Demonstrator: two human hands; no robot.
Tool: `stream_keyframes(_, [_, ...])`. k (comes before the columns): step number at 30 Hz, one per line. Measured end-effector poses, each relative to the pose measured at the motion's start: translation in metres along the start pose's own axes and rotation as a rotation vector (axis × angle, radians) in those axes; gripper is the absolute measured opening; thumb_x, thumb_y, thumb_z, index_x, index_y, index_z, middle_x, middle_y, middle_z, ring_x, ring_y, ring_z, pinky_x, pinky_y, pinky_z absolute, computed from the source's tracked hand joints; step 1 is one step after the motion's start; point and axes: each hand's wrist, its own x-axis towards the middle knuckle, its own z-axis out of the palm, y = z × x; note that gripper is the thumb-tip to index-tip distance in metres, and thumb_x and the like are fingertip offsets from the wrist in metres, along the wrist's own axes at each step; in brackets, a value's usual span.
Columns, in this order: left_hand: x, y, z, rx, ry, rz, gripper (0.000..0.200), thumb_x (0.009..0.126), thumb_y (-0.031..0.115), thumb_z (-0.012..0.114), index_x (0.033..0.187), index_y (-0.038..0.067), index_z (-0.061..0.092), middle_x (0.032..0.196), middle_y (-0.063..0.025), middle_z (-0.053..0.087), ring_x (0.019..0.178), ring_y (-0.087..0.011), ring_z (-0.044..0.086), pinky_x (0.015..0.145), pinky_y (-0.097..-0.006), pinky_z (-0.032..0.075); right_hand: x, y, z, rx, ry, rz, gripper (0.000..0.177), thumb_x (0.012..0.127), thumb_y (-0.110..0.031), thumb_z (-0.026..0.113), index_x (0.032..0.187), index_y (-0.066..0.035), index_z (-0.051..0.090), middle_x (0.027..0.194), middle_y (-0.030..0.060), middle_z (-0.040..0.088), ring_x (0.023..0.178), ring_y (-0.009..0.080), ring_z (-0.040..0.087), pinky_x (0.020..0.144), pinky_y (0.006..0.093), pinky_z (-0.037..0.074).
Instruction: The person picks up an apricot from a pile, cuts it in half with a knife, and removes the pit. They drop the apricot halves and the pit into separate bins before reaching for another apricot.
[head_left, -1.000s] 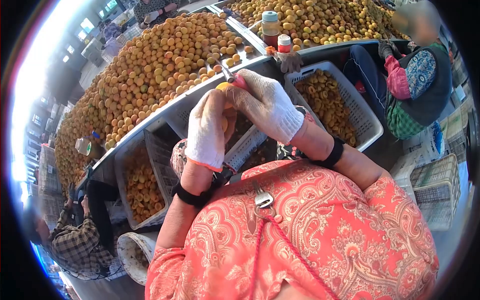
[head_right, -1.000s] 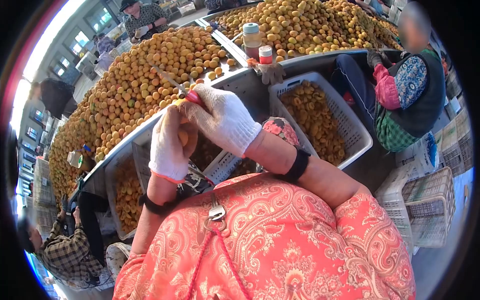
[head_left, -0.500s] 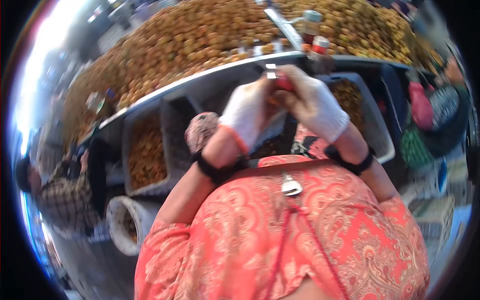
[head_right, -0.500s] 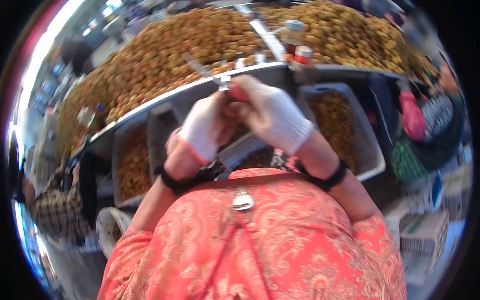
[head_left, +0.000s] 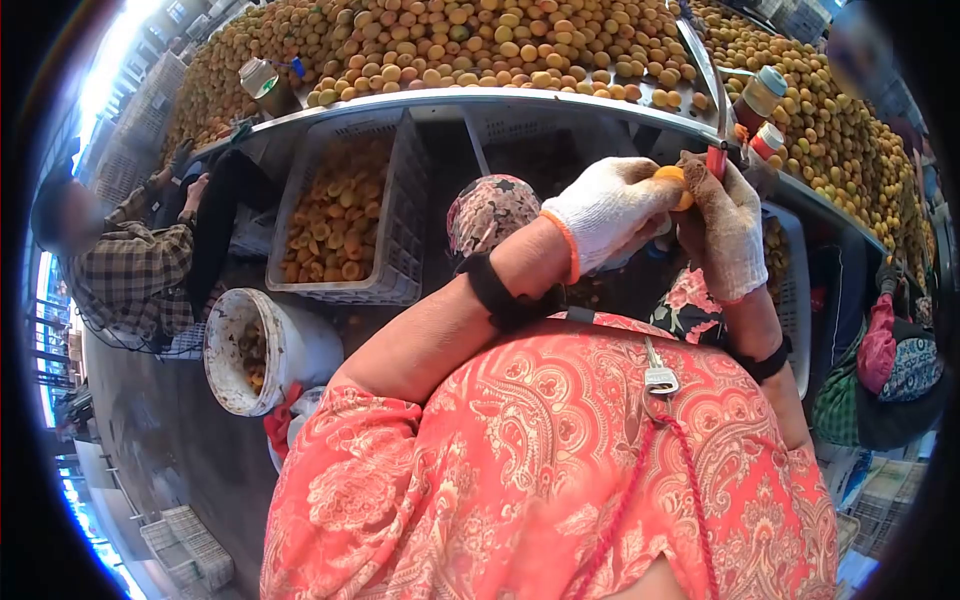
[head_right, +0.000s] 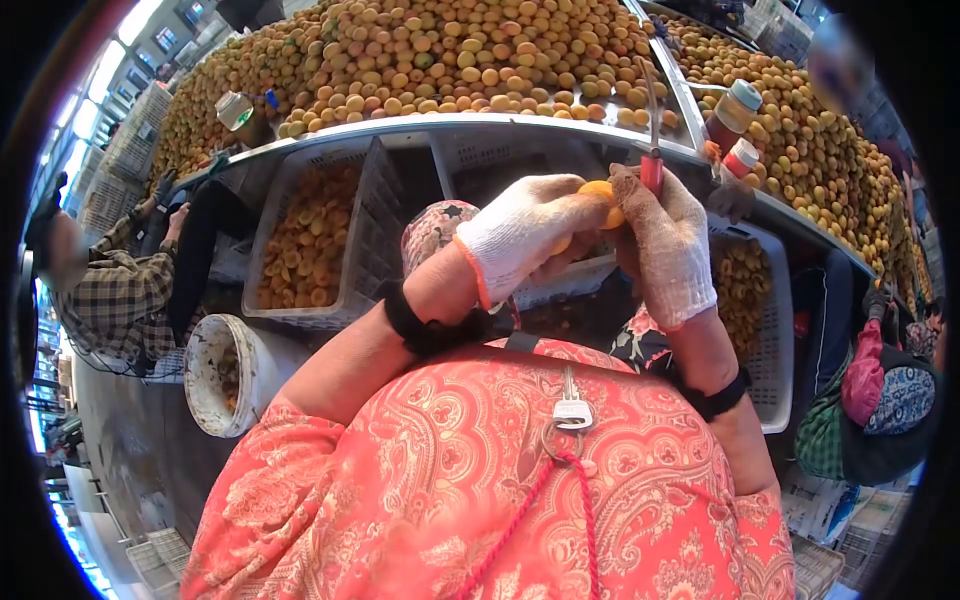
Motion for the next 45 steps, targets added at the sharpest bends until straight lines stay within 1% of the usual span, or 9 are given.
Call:
stream_keyframes(14, [-0.08, -0.036, -0.32, -0.289, 0.932, -0.142, 0.03, 0.096, 0.041, 0.061, 0.108, 0.013, 0.062, 0.077, -0.0014, 0.06, 0.056, -0.0137, 0.051, 0.047, -0.0263, 0.036, 0.06, 0.071, -0.035, -0.605, -0.081, -0.037, 0.016, 0.089, -0.015, 0.068, 0.096, -0.001, 0.066, 0.072, 0.006, 0.064, 0.067, 0.0132, 0.06, 0.061, 0.0311, 0.048])
stream_keyframes(18, [-0.091, -0.031, -0.464, -0.073, 1.295, -0.017, 0.069, 0.092, 0.04, 0.067, 0.146, 0.008, 0.04, 0.142, -0.0182, 0.046, 0.113, -0.0362, 0.059, 0.082, -0.0418, 0.056, 0.066, 0.086, -0.03, -0.757, -0.086, -0.174, 0.028, 0.086, -0.022, 0.069, 0.103, -0.001, 0.062, 0.089, 0.0211, 0.068, 0.085, 0.0307, 0.068, 0.076, 0.0381, 0.051])
stream_keyframes(21, [-0.04, 0.004, -0.409, 0.004, 1.325, 0.152, 0.049, 0.091, 0.034, 0.069, 0.129, 0.009, 0.051, 0.124, -0.0138, 0.055, 0.098, -0.0303, 0.062, 0.074, -0.042, 0.055, 0.062, 0.074, -0.029, -0.724, -0.092, 0.021, 0.028, 0.088, -0.023, 0.067, 0.105, -0.001, 0.062, 0.09, 0.0219, 0.067, 0.086, 0.0335, 0.067, 0.078, 0.0389, 0.05])
stream_keyframes(27, [0.091, 0.044, -0.242, 0.199, 0.683, 0.168, 0.027, 0.091, 0.02, 0.066, 0.113, 0.004, 0.064, 0.095, -0.008, 0.065, 0.073, -0.0179, 0.063, 0.062, -0.0307, 0.053, 0.071, 0.084, -0.042, -0.58, -0.125, 0.107, 0.025, 0.09, -0.022, 0.066, 0.102, -0.001, 0.062, 0.087, 0.0206, 0.066, 0.083, 0.0317, 0.066, 0.076, 0.0385, 0.049])
stream_keyframes(29, [0.132, 0.044, -0.187, 0.289, 0.501, 0.124, 0.022, 0.092, 0.016, 0.064, 0.11, 0.004, 0.067, 0.091, -0.0038, 0.066, 0.073, -0.0124, 0.062, 0.063, -0.0263, 0.051, 0.074, 0.089, -0.051, -0.569, -0.115, 0.064, 0.012, 0.091, -0.015, 0.063, 0.097, -0.004, 0.062, 0.076, 0.0009, 0.059, 0.071, 0.0097, 0.054, 0.066, 0.0282, 0.046])
stream_keyframes(31, [0.173, 0.033, -0.151, 0.418, 0.346, 0.126, 0.024, 0.09, 0.018, 0.066, 0.108, 0.003, 0.07, 0.087, -0.0017, 0.065, 0.073, -0.0093, 0.059, 0.064, -0.0232, 0.049, 0.075, 0.096, -0.061, -0.529, -0.077, 0.052, 0.013, 0.092, -0.016, 0.063, 0.097, -0.004, 0.062, 0.075, 0.0004, 0.058, 0.07, 0.0093, 0.053, 0.065, 0.0277, 0.046])
stream_keyframes(36, [0.264, 0.008, -0.08, 1.114, 0.07, 0.178, 0.032, 0.086, 0.018, 0.066, 0.114, 0.004, 0.07, 0.105, -0.0083, 0.072, 0.096, -0.0154, 0.066, 0.085, -0.0279, 0.052, 0.081, 0.095, -0.091, -0.395, 0.066, 0.116, 0.013, 0.092, -0.016, 0.061, 0.096, -0.003, 0.061, 0.073, -0.0003, 0.056, 0.066, 0.0073, 0.05, 0.06, 0.0258, 0.044])
stream_keyframes(38, [0.301, -0.006, -0.07, 1.238, 0.061, 0.137, 0.036, 0.084, 0.02, 0.067, 0.115, 0.003, 0.068, 0.107, -0.0121, 0.072, 0.099, -0.0187, 0.068, 0.088, -0.0293, 0.052, 0.082, 0.095, -0.105, -0.362, 0.181, 0.088, 0.021, 0.091, -0.021, 0.063, 0.098, -0.001, 0.062, 0.073, 0.0121, 0.062, 0.066, 0.0198, 0.059, 0.065, 0.0334, 0.048])
stream_keyframes(45, [0.387, -0.022, -0.042, 1.776, 0.04, -0.12, 0.041, 0.087, 0.036, 0.062, 0.113, 0.005, 0.069, 0.107, -0.0166, 0.072, 0.098, -0.0303, 0.07, 0.087, -0.038, 0.054, 0.085, 0.106, -0.146, -0.177, 0.233, 0.146, 0.016, 0.093, -0.019, 0.063, 0.096, -0.003, 0.063, 0.073, 0.0005, 0.058, 0.069, 0.0075, 0.052, 0.063, 0.0264, 0.045])
